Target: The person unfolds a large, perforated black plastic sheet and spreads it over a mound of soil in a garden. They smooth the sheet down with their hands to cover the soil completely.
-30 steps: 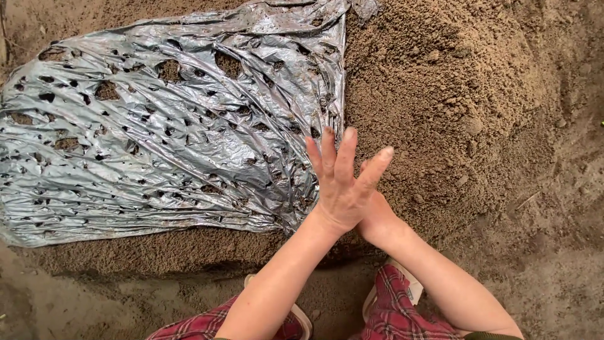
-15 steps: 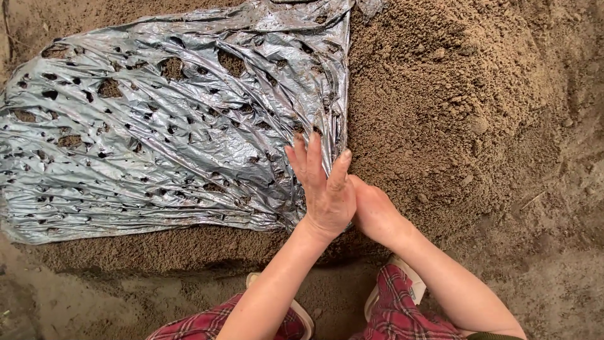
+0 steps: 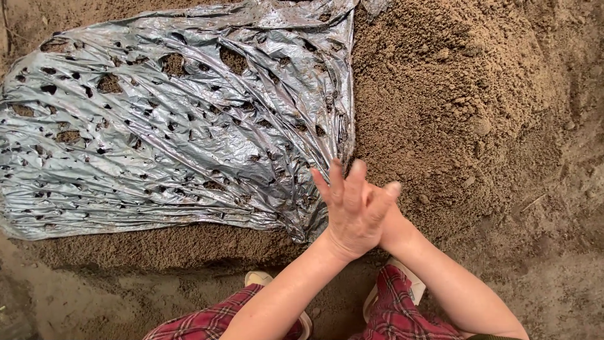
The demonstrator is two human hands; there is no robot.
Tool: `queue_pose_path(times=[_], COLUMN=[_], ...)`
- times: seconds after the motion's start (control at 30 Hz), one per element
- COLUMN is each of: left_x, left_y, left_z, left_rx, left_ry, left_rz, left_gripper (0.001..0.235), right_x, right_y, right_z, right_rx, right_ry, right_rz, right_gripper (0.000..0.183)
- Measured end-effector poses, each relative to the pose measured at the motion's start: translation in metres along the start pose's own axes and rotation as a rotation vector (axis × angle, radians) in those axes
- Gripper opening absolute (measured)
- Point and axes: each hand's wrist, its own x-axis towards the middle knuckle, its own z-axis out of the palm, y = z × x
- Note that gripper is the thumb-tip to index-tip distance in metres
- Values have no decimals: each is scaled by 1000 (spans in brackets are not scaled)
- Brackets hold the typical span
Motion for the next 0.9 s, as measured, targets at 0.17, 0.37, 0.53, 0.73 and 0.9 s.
queue_pose_path(times=[0.17, 0.37, 0.53, 0.73, 0.9], left_x=[-3, -16, -3, 10, 6], left_y=[19, -6, -21, -18, -17], left_z=[-4, -9, -27, -33, -32], left_rx=[-4, -13, 108, 81, 44], left_ry=[47, 171, 143, 175, 145], left_rz=[12, 52, 28, -13, -68], left_gripper=[74, 71, 73, 64, 65], right_x=[0, 0, 5, 2, 0], right_y=[8, 22, 34, 43, 52], right_z=[0, -2, 8, 19, 25], right_rx=[-88, -209, -232, -286, -387], right_ry=[21, 59, 48, 83, 167], right_rz=[-66, -143, -183, -149, -210], right_gripper=[37, 37, 42, 42, 44])
